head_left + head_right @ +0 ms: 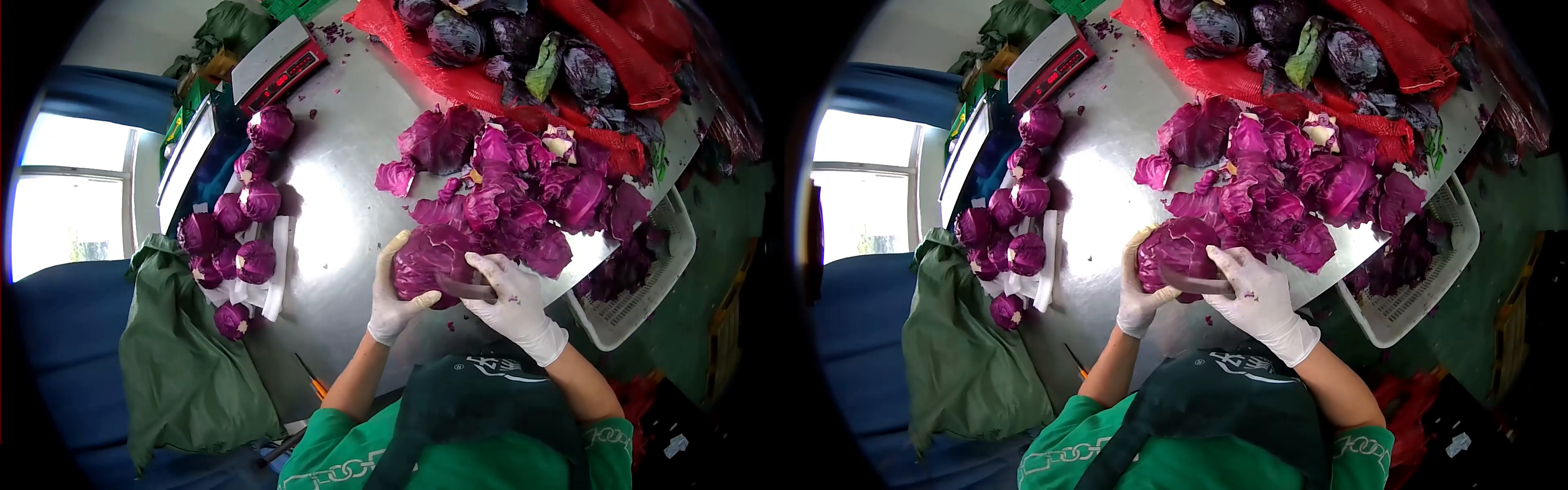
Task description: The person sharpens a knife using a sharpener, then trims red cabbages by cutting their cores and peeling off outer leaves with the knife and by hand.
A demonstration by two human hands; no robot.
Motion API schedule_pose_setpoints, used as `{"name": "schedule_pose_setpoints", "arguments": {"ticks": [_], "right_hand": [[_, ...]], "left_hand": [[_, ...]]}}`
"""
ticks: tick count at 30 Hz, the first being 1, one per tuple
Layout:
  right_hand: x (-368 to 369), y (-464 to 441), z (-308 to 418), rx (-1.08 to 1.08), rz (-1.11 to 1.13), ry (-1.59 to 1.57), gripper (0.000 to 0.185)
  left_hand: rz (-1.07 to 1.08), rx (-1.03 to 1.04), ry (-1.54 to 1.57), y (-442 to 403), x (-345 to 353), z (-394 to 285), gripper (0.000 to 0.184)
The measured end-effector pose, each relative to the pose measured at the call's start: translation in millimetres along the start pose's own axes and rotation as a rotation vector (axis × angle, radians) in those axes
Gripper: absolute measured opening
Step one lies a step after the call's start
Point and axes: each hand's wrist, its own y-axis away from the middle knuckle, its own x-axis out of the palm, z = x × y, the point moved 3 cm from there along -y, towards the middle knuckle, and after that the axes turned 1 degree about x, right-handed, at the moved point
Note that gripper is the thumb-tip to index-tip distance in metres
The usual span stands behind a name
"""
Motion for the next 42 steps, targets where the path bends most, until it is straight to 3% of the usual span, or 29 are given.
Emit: {"name": "schedule_pose_setpoints", "arguments": {"ticks": [3,5,7,9,10,11,12,15,16,19,21,25,26,28,29,31,32,33,34,35,36,37,39,40,42], "right_hand": [[-12.9,-4.7,-17.5,-0.087,-0.113,0.098,0.035],[-53.1,-27.8,-35.2,0.225,-0.29,0.038,0.034],[-92.8,-53.9,-52.0,0.089,-0.475,0.509,0.036],[-87.4,-64.7,-24.7,0.025,-0.321,0.351,0.039],[-72.0,-66.9,-15.3,-0.041,-0.059,0.136,0.045],[-57.0,-66.4,10.2,0.038,0.188,-0.122,0.058],[-42.8,-69.2,23.3,-0.173,0.292,-0.085,0.061],[-10.4,-71.8,19.7,-0.094,0.508,-0.328,0.047],[-9.9,-74.5,22.2,-0.102,0.515,-0.332,0.047],[-5.6,-76.2,23.7,0.081,0.681,-0.417,0.04],[-3.2,-77.7,20.7,0.165,0.674,-0.387,0.04],[10.0,-78.7,34.2,-0.093,0.665,-0.349,0.042],[12.6,-80.6,36.1,-0.048,0.677,-0.403,0.03],[15.1,-86.6,35.4,-0.016,0.755,-0.361,0.022],[16.2,-86.8,35.0,0.018,0.824,-0.322,0.015],[7.6,-89.9,45.2,0.217,0.69,-0.565,0.019],[-17.2,-91.1,47.5,0.61,0.651,-0.553,0.02],[-30.5,-95.3,35.1,0.72,0.502,-0.58,0.022],[-33.2,-102.0,2.1,0.623,0.291,-0.428,0.022],[-39.0,-108.7,-45.1,0.319,0.105,0.039,0.022],[-46.5,-108.4,-44.7,0.102,0.017,0.582,0.024],[-43.7,-108.2,-40.4,0.073,0.04,0.5,0.022],[-15.4,-103.7,-22.4,0.294,0.103,-0.037,0.019],[2.3,-99.8,-11.8,0.304,0.18,-0.272,0.019],[30.0,-95.2,27.1,0.225,0.399,-0.372,0.028]], "left_hand": [[-0.016,-0.025,0.047,0.5,-6.5,0.0,0.1],[-0.039,-0.057,0.077,1.6,-13.7,0.0,0.101],[0.04,-0.001,0.067,4.1,-18.0,-3.3,0.101],[0.082,0.076,0.058,-2.4,-22.0,-5.7,0.1],[0.15,0.097,0.038,-3.0,-21.9,-8.5,0.1],[0.22,0.115,0.018,-1.4,-21.6,-10.5,0.1],[0.254,0.134,0.019,-2.0,-23.8,-10.2,0.1],[0.312,0.014,0.105,1.8,-24.9,-16.5,0.099],[0.402,0.157,0.022,-4.9,-26.0,-20.4,0.098],[0.317,-0.02,0.269,1.9,-30.8,-11.2,0.098],[0.329,0.023,0.311,-0.1,-36.3,-4.8,0.098],[0.379,-0.068,0.353,8.9,-42.3,2.0,0.1],[0.395,-0.104,0.358,9.6,-43.8,6.4,0.1],[0.362,-0.143,0.366,10.3,-43.6,6.7,0.1],[0.379,-0.073,0.308,8.3,-47.2,10.1,0.1],[0.38,-0.045,0.496,6.4,-44.9,10.3,0.1],[0.328,-0.088,0.64,11.5,-47.6,13.9,0.1],[0.312,-0.075,0.638,15.7,-50.5,16.2,0.1],[0.248,-0.097,0.787,20.2,-55.0,19.0,0.1],[0.18,-0.113,0.935,26.8,-60.1,21.8,0.099],[0.128,-0.104,0.891,34.2,-65.1,24.7,0.098],[0.112,-0.075,0.882,33.8,-67.9,27.7,0.098],[0.083,0.003,1.116,37.4,-68.3,39.9,0.092],[0.033,0.028,1.135,41.9,-73.0,55.5,0.087],[-0.084,0.033,1.016,49.4,-79.2,81.9,0.074]]}}
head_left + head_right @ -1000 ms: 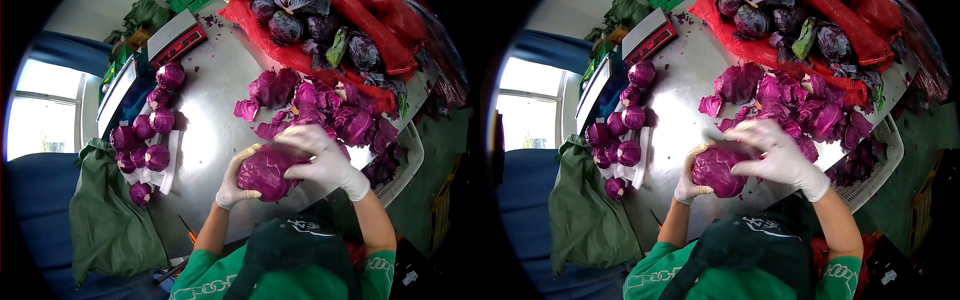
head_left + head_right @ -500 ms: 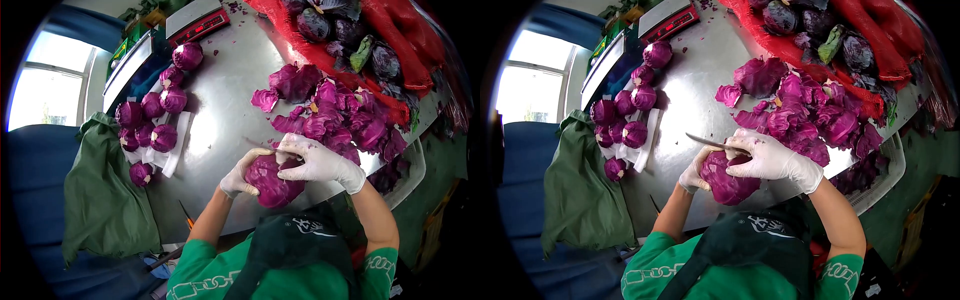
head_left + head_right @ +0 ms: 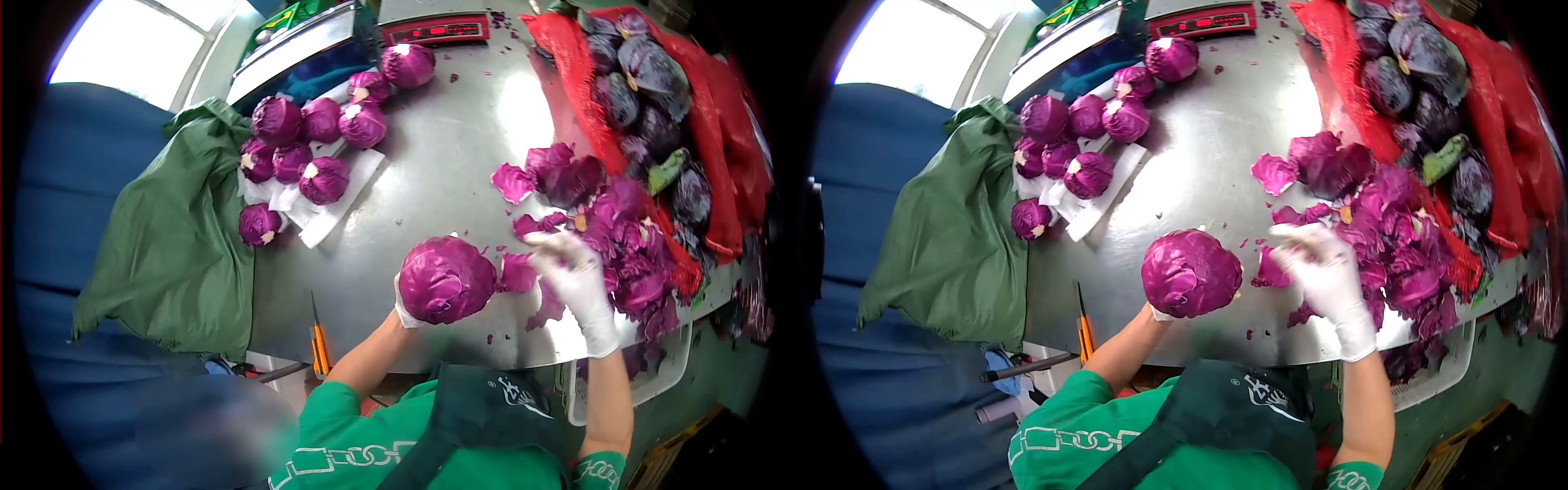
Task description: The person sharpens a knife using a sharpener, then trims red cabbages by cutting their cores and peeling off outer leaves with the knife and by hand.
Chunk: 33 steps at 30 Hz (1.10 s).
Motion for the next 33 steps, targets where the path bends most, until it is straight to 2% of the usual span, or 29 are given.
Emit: {"name": "schedule_pose_setpoints", "arguments": {"ticks": [1,2,3,5,6,7,8,9,11,12,14,15,17,18,20,21,22,24,26,27,29,30,31,33], "right_hand": [[20.1,0.2,6.7,-0.088,0.102,-0.008,0.041],[34.8,1.2,27.6,-0.182,0.177,0.095,0.053],[48.8,0.1,34.2,-0.232,0.22,0.191,0.059],[69.8,-3.0,39.3,-0.282,0.213,0.247,0.057],[78.3,-7.9,32.0,-0.398,0.172,0.266,0.054],[81.5,-9.4,32.4,-0.409,0.191,0.269,0.054],[84.4,-10.6,32.5,-0.393,0.207,0.254,0.051],[87.9,-13.2,33.2,-0.39,0.233,0.24,0.049],[98.6,-14.4,32.2,-0.542,0.138,0.272,0.03],[104.7,-15.4,27.0,-0.6,0.091,0.332,0.026],[118.0,-18.8,18.7,-0.682,0.004,0.441,0.02],[124.3,-21.9,16.5,-0.713,-0.039,0.498,0.019],[134.6,-25.3,15.9,-0.706,-0.023,0.488,0.017],[140.2,-23.1,17.3,-0.706,0.006,0.515,0.017],[151.6,-13.5,25.8,-0.739,0.052,0.49,0.018],[156.4,-7.9,32.3,-0.71,0.099,0.391,0.017],[158.9,-4.1,33.5,-0.653,0.152,0.365,0.015],[154.6,-4.2,26.2,-0.617,0.185,0.339,0.013],[144.6,-9.0,-8.9,-0.313,0.311,0.308,0.012],[140.9,-8.7,-17.4,-0.323,0.305,0.308,0.012],[127.0,-8.3,-41.5,-0.105,0.177,0.132,0.013],[119.6,-7.9,-59.9,-0.113,0.132,0.133,0.016],[111.8,-5.5,-65.4,-0.112,0.107,0.139,0.016],[96.6,1.1,-83.8,0.288,0.068,0.034,0.021]], "left_hand": [[-0.066,0.014,-0.135,2.9,-5.7,-0.2,0.067],[0.014,0.034,-0.156,4.4,0.6,-5.2,0.06],[0.008,0.047,-0.156,4.9,10.1,-9.5,0.06],[-0.038,-0.003,-0.154,5.6,30.8,-14.0,0.06],[-0.07,-0.005,-0.175,6.3,24.7,-13.6,0.059],[-0.101,-0.007,-0.195,7.2,18.6,-13.1,0.059],[0.019,0.027,-0.542,6.6,-5.4,-9.1,0.057],[0.025,0.129,-0.787,13.8,2.2,-17.1,0.056],[-0.046,0.341,-1.304,30.4,18.8,-31.4,0.053],[-0.099,0.314,-0.696,35.5,33.1,-39.8,0.053],[-0.108,0.115,0.506,36.8,32.7,-41.9,0.056],[-0.104,0.154,0.5,39.9,32.4,-50.2,0.056],[-0.352,0.228,0.308,45.6,28.8,-62.7,0.053],[-0.503,0.286,0.152,50.7,32.2,-73.4,0.058],[-0.584,0.357,0.061,58.6,40.6,-95.5,0.058],[-0.669,0.403,-0.026,64.1,41.3,-105.5,0.057],[-0.612,0.466,0.014,65.5,29.8,-118.6,0.066],[-0.689,0.632,-0.087,73.0,18.2,-156.2,0.069],[-0.755,0.818,-0.245,78.6,12.1,-207.2,0.073],[-0.805,0.909,-0.326,80.6,8.6,-237.1,0.076],[-1.038,0.978,-0.522,83.6,6.1,-296.3,0.081],[-1.146,1.026,-0.57,81.7,-7.1,-328.8,0.088],[-1.264,0.987,-0.547,79.9,-10.3,-355.9,0.094],[-1.29,1.19,-0.618,72.0,-54.5,-422.1,0.091]]}}
